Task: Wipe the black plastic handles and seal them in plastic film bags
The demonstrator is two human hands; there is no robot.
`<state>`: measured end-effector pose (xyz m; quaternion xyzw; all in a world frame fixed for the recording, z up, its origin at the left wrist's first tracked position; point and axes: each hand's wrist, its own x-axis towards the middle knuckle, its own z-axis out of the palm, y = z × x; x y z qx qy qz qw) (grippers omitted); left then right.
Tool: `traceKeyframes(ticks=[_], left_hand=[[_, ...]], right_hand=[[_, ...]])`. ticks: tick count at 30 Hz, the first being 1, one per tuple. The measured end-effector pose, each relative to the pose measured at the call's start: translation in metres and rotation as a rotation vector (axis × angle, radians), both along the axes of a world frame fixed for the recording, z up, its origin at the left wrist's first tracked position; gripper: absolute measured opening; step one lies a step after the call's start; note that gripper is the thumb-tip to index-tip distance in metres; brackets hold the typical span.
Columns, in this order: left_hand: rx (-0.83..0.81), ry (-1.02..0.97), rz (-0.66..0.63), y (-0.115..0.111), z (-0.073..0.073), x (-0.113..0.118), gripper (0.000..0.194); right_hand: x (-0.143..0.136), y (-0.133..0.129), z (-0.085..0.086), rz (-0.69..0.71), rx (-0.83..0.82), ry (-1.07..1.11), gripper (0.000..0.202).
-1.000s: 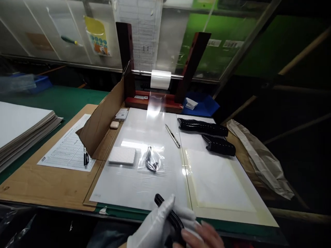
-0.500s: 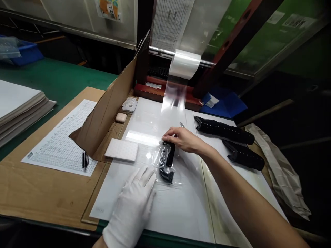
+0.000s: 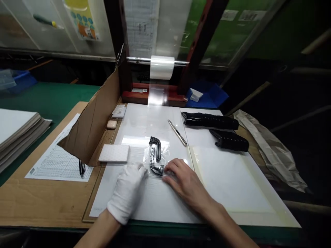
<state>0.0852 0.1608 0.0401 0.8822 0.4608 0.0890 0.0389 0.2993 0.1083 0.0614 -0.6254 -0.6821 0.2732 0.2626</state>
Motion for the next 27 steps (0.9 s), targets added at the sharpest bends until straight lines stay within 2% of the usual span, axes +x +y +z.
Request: traceKeyframes(ticks=[3, 6, 9, 11, 13, 16, 18, 21, 24, 27], left_hand=[[-0.001, 0.02, -0.075, 0.001, 0.003, -0.002, 0.028], [-0.034, 0.023, -0.189, -0.015, 0.006, -0.015, 0.026], [-0.168, -0.004, -0.257, -0.041, 0.012, -0.035, 0.029], [-0.293, -0.053, -0.27, -0.053, 0.02, -0.043, 0.03], [-0.344, -0.124, -0.249, -0.054, 0.03, -0.041, 0.03], [-0.23, -0.235, -0.244, -0.038, 0.042, -0.023, 0.025], [-0.154, -0.211, -0.297, -0.023, 0.043, -0.007, 0.04], [-0.168, -0.062, -0.357, -0.007, 0.035, 0.01, 0.057], [-0.189, 0.023, -0.354, -0.004, 0.027, 0.016, 0.06], [-0.191, 0.029, -0.352, -0.007, 0.029, 0.018, 0.061]], right_hand=[[-0.008, -0.011, -0.006, 0.008, 0.035, -0.037, 0.011], [-0.01, -0.03, -0.001, 0.08, 0.02, -0.032, 0.008], [-0.007, -0.054, 0.009, 0.189, -0.02, 0.007, 0.006], [0.0, -0.059, 0.016, 0.254, -0.049, 0.049, 0.006], [0.009, -0.045, 0.021, 0.223, -0.061, 0.073, 0.007], [0.025, 0.007, 0.023, -0.046, -0.01, 0.015, 0.024], [0.032, 0.047, 0.019, -0.24, 0.036, -0.064, 0.027], [0.038, 0.092, 0.008, -0.386, 0.038, -0.169, 0.031], [0.038, 0.11, -0.005, -0.432, -0.009, -0.218, 0.03], [0.039, 0.113, -0.008, -0.448, -0.056, -0.218, 0.03]])
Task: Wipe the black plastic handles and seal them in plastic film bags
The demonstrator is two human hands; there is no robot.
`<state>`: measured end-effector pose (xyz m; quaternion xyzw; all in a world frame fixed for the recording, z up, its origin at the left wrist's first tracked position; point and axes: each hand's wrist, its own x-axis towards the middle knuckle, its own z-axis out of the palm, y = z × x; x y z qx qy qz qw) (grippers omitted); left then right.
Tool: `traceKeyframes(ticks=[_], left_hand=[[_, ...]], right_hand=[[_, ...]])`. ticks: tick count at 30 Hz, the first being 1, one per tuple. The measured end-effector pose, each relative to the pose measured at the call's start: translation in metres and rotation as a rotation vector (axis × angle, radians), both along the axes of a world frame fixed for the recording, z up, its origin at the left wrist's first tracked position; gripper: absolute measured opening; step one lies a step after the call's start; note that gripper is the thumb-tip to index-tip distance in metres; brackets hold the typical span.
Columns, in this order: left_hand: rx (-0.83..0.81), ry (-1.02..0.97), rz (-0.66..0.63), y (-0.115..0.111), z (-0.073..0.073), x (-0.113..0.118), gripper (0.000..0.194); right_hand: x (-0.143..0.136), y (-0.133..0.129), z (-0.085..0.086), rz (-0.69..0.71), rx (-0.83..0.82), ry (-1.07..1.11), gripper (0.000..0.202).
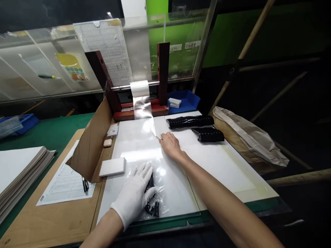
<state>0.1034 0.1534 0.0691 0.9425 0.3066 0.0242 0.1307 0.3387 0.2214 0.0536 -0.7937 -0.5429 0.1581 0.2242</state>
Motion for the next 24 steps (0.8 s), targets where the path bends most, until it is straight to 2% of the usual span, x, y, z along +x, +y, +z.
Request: traceKeyframes(ticks=[3, 6, 9, 12, 15, 18, 21, 24], left_hand=[[-0.003, -0.026, 0.021, -0.002, 0.008, -0.002, 0.059], [-0.004, -0.203, 0.114, 0.009, 0.019, -0.012, 0.055], [-0.037, -0.419, 0.244, 0.039, 0.031, -0.021, 0.056], [-0.088, -0.397, 0.245, 0.086, 0.035, -0.016, 0.068], [-0.14, -0.304, 0.191, 0.133, 0.026, -0.001, 0.087], [-0.183, -0.197, 0.16, 0.164, 0.007, 0.008, 0.104], [-0.198, -0.116, 0.139, 0.178, -0.012, 0.005, 0.105], [-0.187, -0.072, 0.133, 0.182, -0.022, 0.0, 0.107]], right_hand=[[0.006, -0.01, 0.006, 0.002, -0.014, 0.051, 0.029], [0.02, -0.032, 0.012, 0.049, -0.005, 0.148, 0.031], [0.035, -0.053, 0.02, 0.168, 0.01, 0.236, 0.037], [0.04, -0.05, 0.035, 0.289, 0.048, 0.219, 0.042], [0.025, -0.026, 0.045, 0.393, 0.085, 0.106, 0.031], [-0.003, 0.007, 0.04, 0.47, 0.105, -0.026, 0.023], [-0.024, 0.032, 0.023, 0.524, 0.098, -0.104, 0.021], [-0.018, 0.037, 0.012, 0.549, 0.081, -0.129, 0.022]])
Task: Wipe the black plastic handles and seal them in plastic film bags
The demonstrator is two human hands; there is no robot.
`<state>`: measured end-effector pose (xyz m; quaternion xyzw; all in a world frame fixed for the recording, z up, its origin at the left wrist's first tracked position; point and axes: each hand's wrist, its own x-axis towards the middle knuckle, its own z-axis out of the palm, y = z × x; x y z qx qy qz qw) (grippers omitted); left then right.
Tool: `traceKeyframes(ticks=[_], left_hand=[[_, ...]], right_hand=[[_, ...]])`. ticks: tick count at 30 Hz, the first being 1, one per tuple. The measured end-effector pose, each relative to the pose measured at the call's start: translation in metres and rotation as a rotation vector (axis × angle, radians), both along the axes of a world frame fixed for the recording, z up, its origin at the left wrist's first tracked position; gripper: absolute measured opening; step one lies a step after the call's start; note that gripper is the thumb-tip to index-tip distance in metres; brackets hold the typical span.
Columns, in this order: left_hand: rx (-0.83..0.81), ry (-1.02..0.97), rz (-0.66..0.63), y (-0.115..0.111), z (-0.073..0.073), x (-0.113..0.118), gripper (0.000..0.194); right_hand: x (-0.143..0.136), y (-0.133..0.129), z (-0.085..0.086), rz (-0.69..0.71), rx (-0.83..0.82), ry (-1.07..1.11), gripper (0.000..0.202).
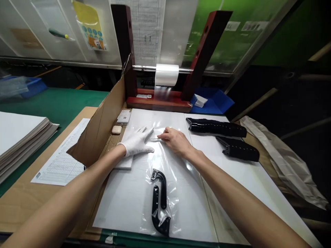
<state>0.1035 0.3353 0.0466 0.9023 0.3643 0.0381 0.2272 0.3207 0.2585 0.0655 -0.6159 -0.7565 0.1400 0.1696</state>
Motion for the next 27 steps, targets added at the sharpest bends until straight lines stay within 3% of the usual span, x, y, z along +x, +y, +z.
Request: traceKeyframes(ticks=[6, 8, 10, 14, 16, 21, 27], left_hand=[[0.001, 0.026, -0.028, 0.002, 0.001, -0.004, 0.104], [0.009, 0.023, -0.017, 0.001, 0.002, -0.005, 0.107], [0.019, 0.02, -0.012, 0.0, 0.002, -0.004, 0.103], [0.031, 0.024, -0.014, -0.006, 0.009, 0.0, 0.057], [0.034, 0.025, 0.005, -0.011, 0.016, 0.002, 0.044], [0.008, -0.031, 0.058, -0.026, 0.033, 0.002, 0.039], [-0.071, -0.163, 0.017, -0.046, 0.05, 0.002, 0.037]], right_hand=[[0.077, -0.051, 0.007, -0.149, -0.011, -0.057, 0.022], [0.088, -0.068, 0.007, -0.215, 0.002, -0.055, 0.024], [0.079, -0.077, 0.0, -0.285, 0.046, -0.033, 0.029], [0.027, -0.065, -0.019, -0.37, 0.089, 0.062, 0.033], [0.002, -0.056, -0.023, -0.36, 0.065, 0.135, 0.027], [-0.015, -0.07, -0.019, -0.199, 0.028, 0.352, 0.026], [-0.019, -0.098, -0.019, -0.272, 0.141, 0.582, 0.023]])
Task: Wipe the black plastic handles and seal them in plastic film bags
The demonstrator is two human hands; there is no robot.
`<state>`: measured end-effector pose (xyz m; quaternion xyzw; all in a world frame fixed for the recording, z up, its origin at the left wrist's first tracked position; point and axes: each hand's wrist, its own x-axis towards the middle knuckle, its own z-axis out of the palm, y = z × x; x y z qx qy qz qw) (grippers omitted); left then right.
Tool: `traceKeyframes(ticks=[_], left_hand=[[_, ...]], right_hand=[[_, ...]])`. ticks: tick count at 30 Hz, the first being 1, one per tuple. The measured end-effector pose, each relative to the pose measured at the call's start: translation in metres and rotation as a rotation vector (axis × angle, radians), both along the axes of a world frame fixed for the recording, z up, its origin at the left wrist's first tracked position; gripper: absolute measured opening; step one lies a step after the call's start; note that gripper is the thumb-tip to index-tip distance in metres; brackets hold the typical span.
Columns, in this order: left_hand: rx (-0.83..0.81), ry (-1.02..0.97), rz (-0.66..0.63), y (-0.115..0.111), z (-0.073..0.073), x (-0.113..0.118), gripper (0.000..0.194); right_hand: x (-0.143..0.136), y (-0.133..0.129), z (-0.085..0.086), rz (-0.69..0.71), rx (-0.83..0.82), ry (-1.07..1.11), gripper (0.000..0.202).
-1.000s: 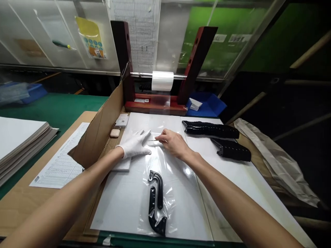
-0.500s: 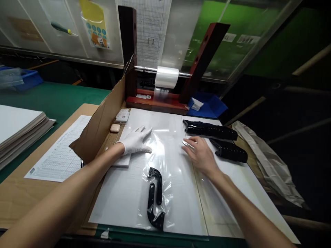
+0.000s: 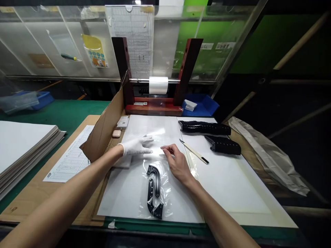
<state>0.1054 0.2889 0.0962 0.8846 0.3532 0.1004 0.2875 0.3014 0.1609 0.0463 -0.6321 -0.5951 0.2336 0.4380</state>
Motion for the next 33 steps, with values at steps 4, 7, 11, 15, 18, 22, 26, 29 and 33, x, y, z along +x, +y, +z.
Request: traceKeyframes(ticks=[4, 7, 11, 15, 18, 22, 26, 29, 33], left_hand=[[-0.054, -0.073, -0.065, -0.032, 0.007, -0.01, 0.032], [-0.065, -0.138, -0.11, -0.069, 0.004, -0.022, 0.029], [0.041, -0.178, -0.222, -0.125, -0.013, -0.039, 0.034], [0.3, -0.161, -0.234, -0.17, -0.031, -0.064, 0.032], [0.231, -0.146, -0.15, -0.184, -0.029, -0.075, 0.022], [0.218, -0.171, 0.106, -0.178, -0.022, -0.052, 0.027], [0.19, -0.01, 0.127, -0.171, -0.042, -0.013, 0.058], [0.17, 0.098, 0.129, -0.17, -0.058, 0.004, 0.067], [0.14, 0.109, 0.158, -0.17, -0.055, 0.009, 0.068]], right_hand=[[-0.015, -0.021, 0.004, 0.023, 0.124, 0.099, 0.015], [-0.022, -0.049, 0.005, 0.104, 0.185, 0.071, 0.032], [-0.02, -0.089, -0.002, 0.319, 0.23, -0.067, 0.029], [-0.012, -0.116, -0.006, 0.418, 0.233, -0.195, 0.027], [-0.012, -0.118, 0.0, 0.354, 0.229, -0.251, 0.027], [-0.027, -0.09, 0.0, 0.146, 0.195, -0.299, 0.031], [-0.044, -0.062, -0.025, 0.085, 0.096, -0.396, 0.056], [-0.049, -0.058, -0.042, 0.111, 0.033, -0.451, 0.07], [-0.047, -0.06, -0.041, 0.151, 0.027, -0.488, 0.076]])
